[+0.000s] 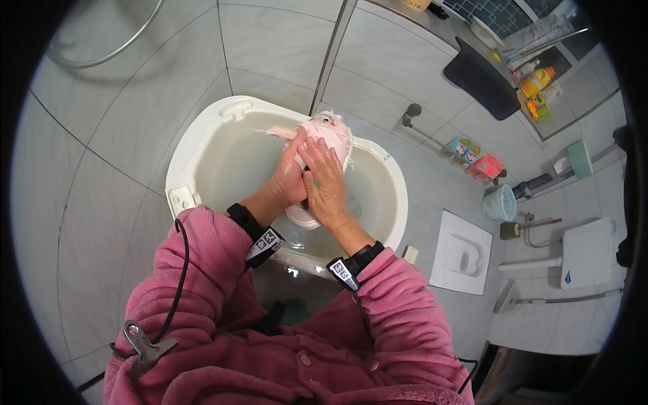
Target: The person washes a pair of pink slippers in a white basin filled with water. They scrub the slippers with a green brush, rinse them, and squeeze out excess water. The slippers are handled one at a time and repeatedly submerged and lifted during the process.
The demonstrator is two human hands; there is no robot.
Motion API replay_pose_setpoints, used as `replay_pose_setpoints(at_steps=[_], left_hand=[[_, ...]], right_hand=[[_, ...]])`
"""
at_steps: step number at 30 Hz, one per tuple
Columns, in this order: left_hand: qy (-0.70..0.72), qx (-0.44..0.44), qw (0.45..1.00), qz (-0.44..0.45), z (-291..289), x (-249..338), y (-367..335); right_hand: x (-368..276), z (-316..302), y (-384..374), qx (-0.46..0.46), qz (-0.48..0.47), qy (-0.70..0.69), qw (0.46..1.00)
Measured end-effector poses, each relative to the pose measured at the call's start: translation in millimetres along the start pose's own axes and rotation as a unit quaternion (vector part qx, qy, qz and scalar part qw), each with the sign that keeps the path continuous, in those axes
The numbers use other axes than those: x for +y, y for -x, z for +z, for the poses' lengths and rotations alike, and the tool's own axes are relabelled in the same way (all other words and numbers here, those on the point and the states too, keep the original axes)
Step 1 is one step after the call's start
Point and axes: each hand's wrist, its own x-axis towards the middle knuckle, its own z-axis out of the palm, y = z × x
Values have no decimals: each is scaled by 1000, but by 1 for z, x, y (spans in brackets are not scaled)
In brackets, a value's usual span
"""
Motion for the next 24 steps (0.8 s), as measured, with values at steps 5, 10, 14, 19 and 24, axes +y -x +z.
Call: replay_pose_setpoints(at_steps=[5, 10, 14, 19, 24], left_hand=[[-150, 13, 989, -13, 11, -30, 9], [-601, -29, 798, 22, 12, -21, 19], [-643, 76, 761, 39, -1, -20, 8], [-632, 4, 750, 194, -21, -26, -5], [-746, -55, 630, 209, -21, -36, -7]], right_hand=[[19, -17, -13, 55, 105, 115, 986], [44, -27, -16, 56, 364, -55, 928], [39, -44, -20, 134, 369, -125, 911], [-4, -36, -5, -34, -1, 119, 992], [11, -30, -7, -42, 96, 154, 982]])
